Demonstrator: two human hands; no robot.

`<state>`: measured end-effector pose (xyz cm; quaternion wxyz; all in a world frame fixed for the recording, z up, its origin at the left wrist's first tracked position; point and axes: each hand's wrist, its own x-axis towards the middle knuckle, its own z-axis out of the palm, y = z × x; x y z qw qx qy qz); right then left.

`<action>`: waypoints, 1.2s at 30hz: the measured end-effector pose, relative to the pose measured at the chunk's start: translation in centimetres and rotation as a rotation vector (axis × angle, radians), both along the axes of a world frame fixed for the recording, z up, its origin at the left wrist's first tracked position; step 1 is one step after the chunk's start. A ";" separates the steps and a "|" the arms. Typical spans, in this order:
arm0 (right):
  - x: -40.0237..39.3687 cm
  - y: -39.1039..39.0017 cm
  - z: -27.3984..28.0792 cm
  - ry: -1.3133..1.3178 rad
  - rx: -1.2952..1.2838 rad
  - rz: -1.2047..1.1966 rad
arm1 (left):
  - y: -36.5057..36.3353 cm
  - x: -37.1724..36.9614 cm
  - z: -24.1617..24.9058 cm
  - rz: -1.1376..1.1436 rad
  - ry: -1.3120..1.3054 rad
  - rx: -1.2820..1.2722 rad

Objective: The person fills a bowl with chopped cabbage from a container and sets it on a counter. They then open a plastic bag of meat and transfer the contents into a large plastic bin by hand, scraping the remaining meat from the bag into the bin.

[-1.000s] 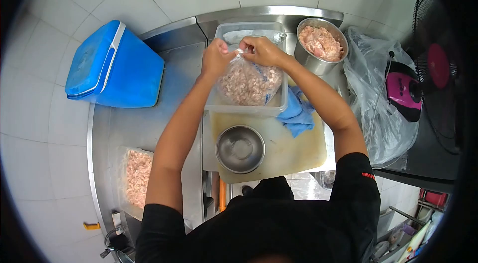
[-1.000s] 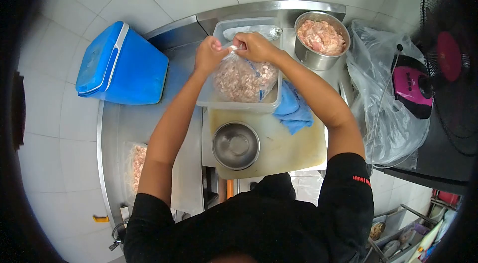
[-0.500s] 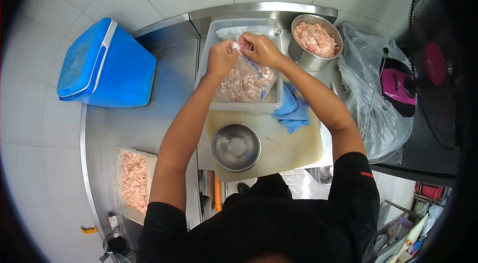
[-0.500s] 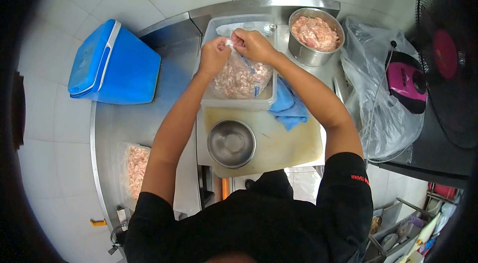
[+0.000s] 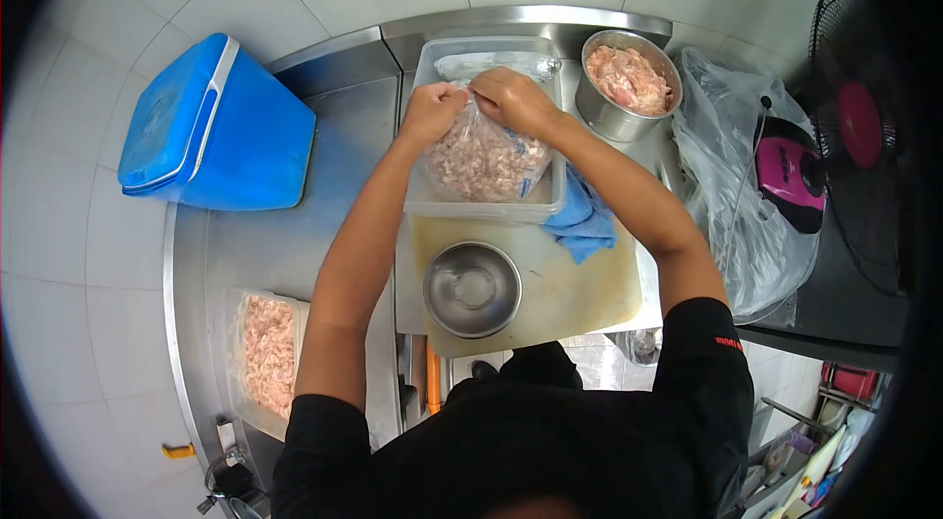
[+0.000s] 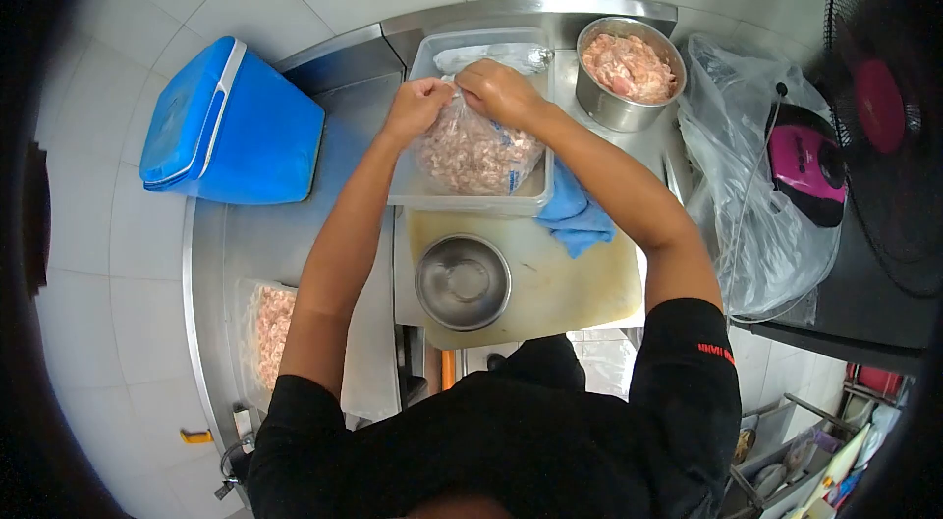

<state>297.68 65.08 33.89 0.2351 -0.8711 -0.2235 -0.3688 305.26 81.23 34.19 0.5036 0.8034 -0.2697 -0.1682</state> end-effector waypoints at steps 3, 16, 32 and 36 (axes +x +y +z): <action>-0.6 -0.1 0.4 0.046 -0.039 0.029 | -0.3 0.4 -1.3 0.030 0.007 -0.089; 2.1 -0.5 2.4 0.501 -0.215 0.038 | -0.4 0.1 0.5 -0.037 0.153 0.076; 0.6 -0.1 1.3 0.202 0.075 -0.068 | 0.0 1.1 -1.3 0.070 -0.270 0.046; 0.7 -0.2 1.1 0.378 0.363 -0.040 | 0.0 -1.0 0.7 0.039 -0.253 -0.383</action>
